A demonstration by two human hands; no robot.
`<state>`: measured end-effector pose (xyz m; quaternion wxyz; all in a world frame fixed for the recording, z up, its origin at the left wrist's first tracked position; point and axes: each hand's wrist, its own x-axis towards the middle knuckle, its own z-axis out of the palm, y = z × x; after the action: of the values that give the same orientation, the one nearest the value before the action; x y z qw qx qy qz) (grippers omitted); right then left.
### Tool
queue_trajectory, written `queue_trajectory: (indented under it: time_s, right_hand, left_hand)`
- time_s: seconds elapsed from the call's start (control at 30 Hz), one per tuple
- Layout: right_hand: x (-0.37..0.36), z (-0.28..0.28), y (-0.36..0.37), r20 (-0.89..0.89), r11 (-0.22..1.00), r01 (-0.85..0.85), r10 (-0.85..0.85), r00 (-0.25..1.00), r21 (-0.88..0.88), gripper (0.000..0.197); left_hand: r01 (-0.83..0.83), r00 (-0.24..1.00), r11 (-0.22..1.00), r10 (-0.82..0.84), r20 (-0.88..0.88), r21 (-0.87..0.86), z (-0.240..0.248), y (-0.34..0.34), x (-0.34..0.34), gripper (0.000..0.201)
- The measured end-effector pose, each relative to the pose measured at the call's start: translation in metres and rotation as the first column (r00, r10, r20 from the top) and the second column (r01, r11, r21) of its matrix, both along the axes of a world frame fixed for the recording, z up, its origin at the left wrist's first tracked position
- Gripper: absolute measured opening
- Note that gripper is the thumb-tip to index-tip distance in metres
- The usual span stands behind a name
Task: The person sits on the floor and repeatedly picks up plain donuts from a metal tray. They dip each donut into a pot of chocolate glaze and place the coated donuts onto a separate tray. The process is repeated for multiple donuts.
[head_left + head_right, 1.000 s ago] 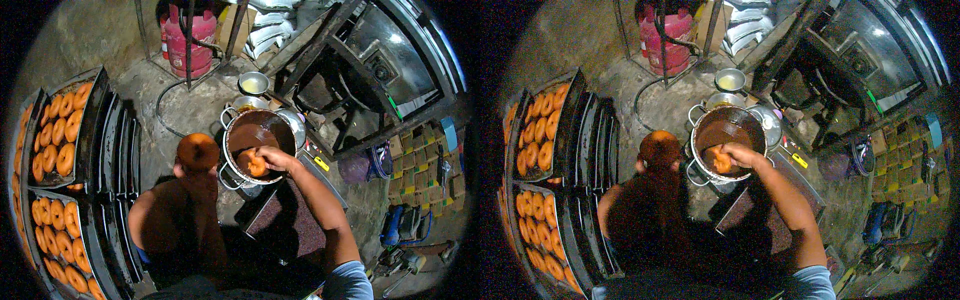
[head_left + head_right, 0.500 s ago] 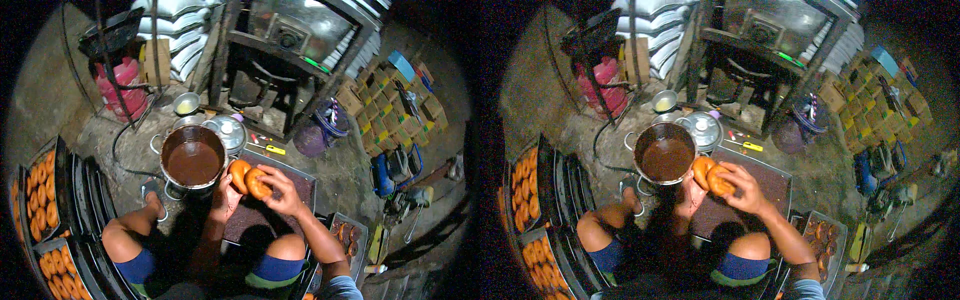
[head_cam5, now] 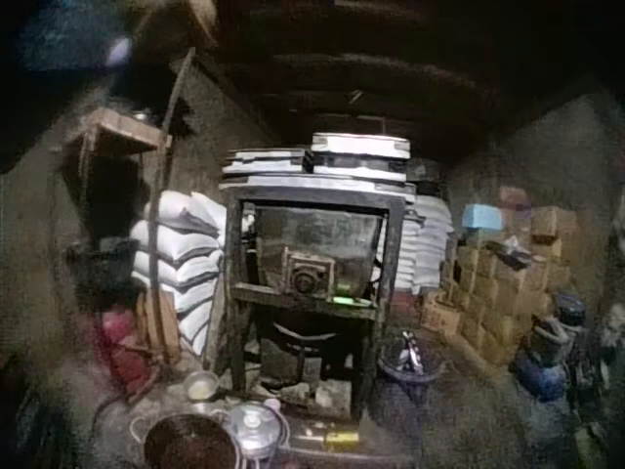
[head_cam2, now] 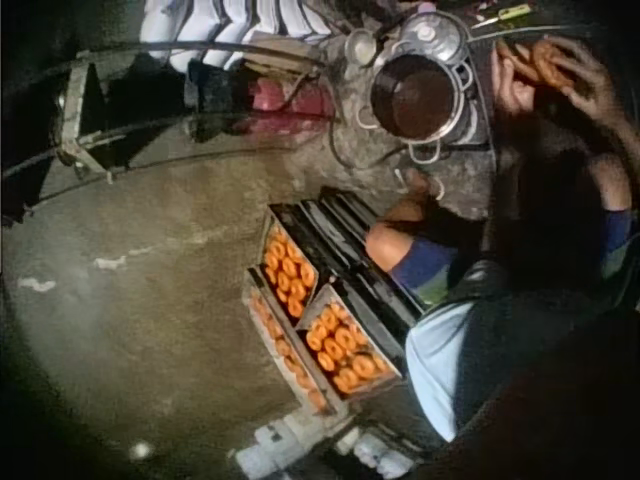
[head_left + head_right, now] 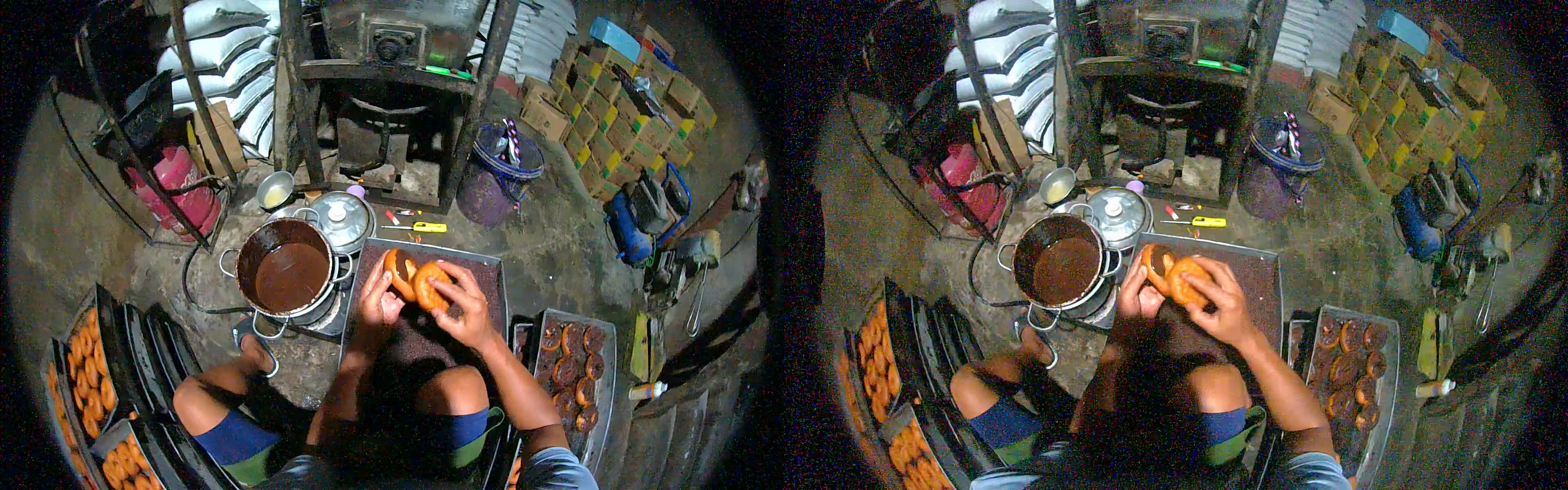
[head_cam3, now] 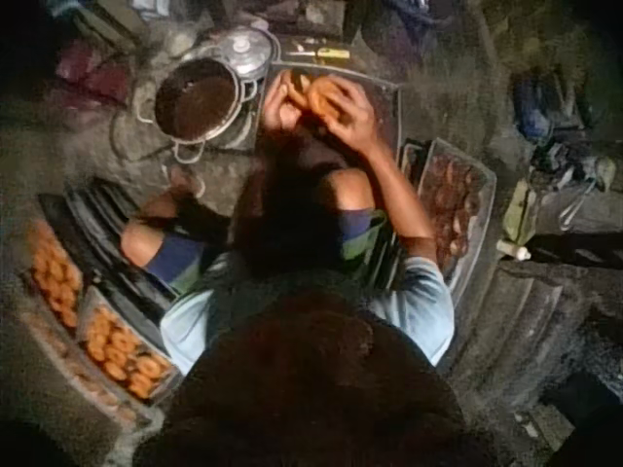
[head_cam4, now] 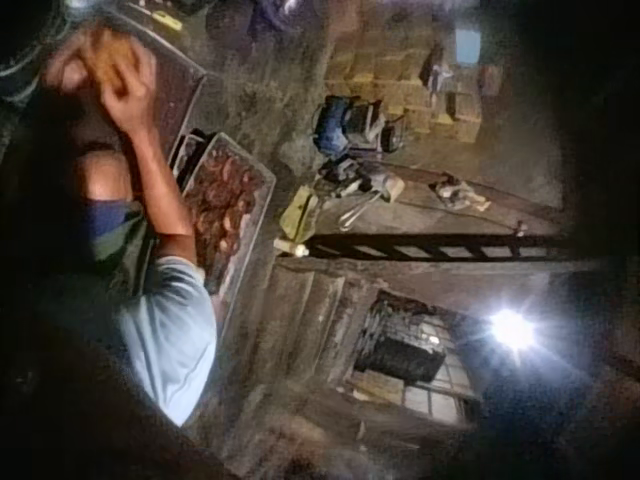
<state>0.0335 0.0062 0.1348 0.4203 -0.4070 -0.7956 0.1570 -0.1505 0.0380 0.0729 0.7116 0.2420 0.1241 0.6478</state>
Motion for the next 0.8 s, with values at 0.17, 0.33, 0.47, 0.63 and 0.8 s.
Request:
queue_trajectory:
  time_s: [0.17, 0.33, 0.47, 0.63, 0.8]
  right_hand:
    - [0.008, 0.002, 0.0, -0.007, 0.989, -0.078, 0.08, 0.997, 0.127, 0.047]
    - [0.013, -0.006, 0.008, -0.119, 0.99, 0.14, -0.137, 0.983, 0.016, 0.047]
    - [0.017, -0.015, 0.012, -0.072, 0.99, -0.067, 0.076, 0.995, 0.123, 0.043]
    - [0.021, -0.019, 0.002, -0.096, 0.992, 0.126, -0.128, 0.987, -0.028, 0.043]
    - [0.021, -0.021, -0.011, 0.0, 0.997, -0.046, 0.046, 0.999, 0.067, 0.049]
  left_hand:
    - [0.108, 0.988, 0.994, -0.109, -0.11, -0.014, 0.005, -0.008, 0.017, 0.048]
    - [0.191, 0.964, 0.981, -0.196, -0.179, -0.046, 0.002, -0.01, 0.027, 0.05]
    - [0.213, 0.967, 0.973, -0.223, -0.12, -0.089, -0.001, -0.01, 0.029, 0.049]
    - [0.117, 0.947, 0.986, -0.075, -0.312, 0.118, 0.001, -0.012, 0.019, 0.048]
    - [0.099, 0.903, 0.989, -0.042, -0.427, 0.112, 0.005, -0.013, 0.01, 0.048]
